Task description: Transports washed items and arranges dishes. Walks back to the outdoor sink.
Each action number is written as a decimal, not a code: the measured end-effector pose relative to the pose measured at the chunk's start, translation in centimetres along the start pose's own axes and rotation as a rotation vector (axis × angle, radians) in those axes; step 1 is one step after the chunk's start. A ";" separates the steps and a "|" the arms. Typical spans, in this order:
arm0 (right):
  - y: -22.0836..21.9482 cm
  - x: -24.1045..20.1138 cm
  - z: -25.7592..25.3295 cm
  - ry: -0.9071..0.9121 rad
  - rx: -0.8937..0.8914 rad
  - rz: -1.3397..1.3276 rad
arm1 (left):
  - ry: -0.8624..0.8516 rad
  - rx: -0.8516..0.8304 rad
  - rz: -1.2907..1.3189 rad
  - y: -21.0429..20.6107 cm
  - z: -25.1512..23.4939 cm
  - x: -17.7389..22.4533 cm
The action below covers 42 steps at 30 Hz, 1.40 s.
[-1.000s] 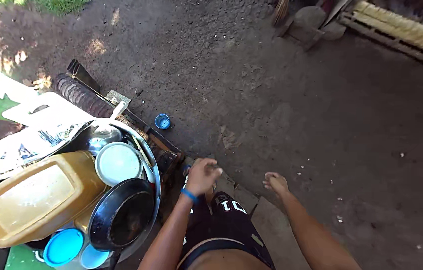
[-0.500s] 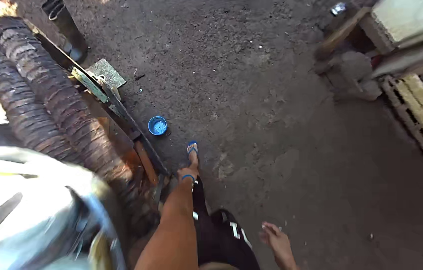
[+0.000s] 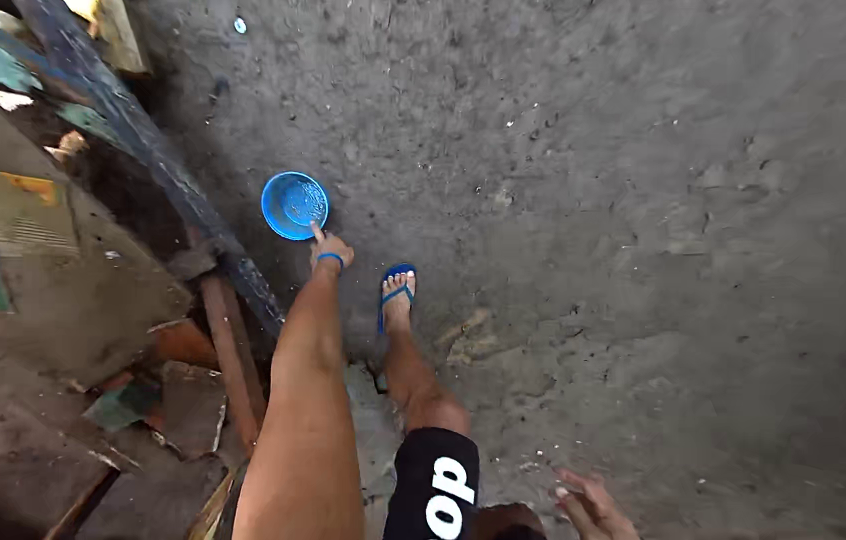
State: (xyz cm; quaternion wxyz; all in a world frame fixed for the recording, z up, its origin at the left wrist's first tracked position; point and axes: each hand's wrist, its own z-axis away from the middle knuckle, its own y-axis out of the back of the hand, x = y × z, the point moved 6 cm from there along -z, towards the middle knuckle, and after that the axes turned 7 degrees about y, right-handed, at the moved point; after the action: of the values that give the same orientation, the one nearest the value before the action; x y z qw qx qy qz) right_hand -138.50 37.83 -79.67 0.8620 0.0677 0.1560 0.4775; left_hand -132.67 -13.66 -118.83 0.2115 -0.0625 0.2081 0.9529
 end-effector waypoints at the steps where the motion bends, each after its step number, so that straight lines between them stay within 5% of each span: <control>1: 0.0 0.9 -0.1 -0.021 -0.018 0.044 | 0.016 -0.011 -0.013 0.3 -1.3 0.7; 4: 1.3 1.7 0.3 -0.067 -0.026 0.083 | 0.010 -0.010 -0.024 0.8 -1.4 1.4; 8: 5.0 -2.1 1.5 -0.047 0.014 0.093 | -0.082 -0.032 0.160 2.8 7.5 1.4; 13: 10.6 -11.1 3.7 0.194 0.013 0.108 | -0.217 -0.104 0.447 5.3 29.1 3.9; 18: 14.5 -21.4 5.7 0.464 -0.107 0.071 | -0.435 0.020 0.495 10.2 53.0 6.1; 22: 14.8 -26.9 7.3 0.397 -0.414 -0.316 | -0.655 0.172 0.758 12.9 70.4 6.4; 25: 13.7 -31.2 13.3 0.427 -0.672 -0.496 | -0.818 0.290 0.929 12.6 79.7 4.9; 31: 8.9 -31.3 23.0 0.483 -1.168 -0.641 | -0.869 0.498 1.131 7.9 88.0 0.4; 37: 1.7 -27.6 29.7 0.449 -1.232 -0.531 | -0.719 0.731 1.241 2.5 91.3 -6.6; 42: -5.1 -25.8 36.1 0.602 -1.308 -0.352 | -0.582 0.888 1.238 -1.1 93.4 -14.8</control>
State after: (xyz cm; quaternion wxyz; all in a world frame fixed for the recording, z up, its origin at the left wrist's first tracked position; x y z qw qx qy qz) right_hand -135.16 14.44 -41.75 0.7100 -0.6196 0.0778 0.3255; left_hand -121.78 21.17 -31.53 -0.3029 0.4037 0.4999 0.7038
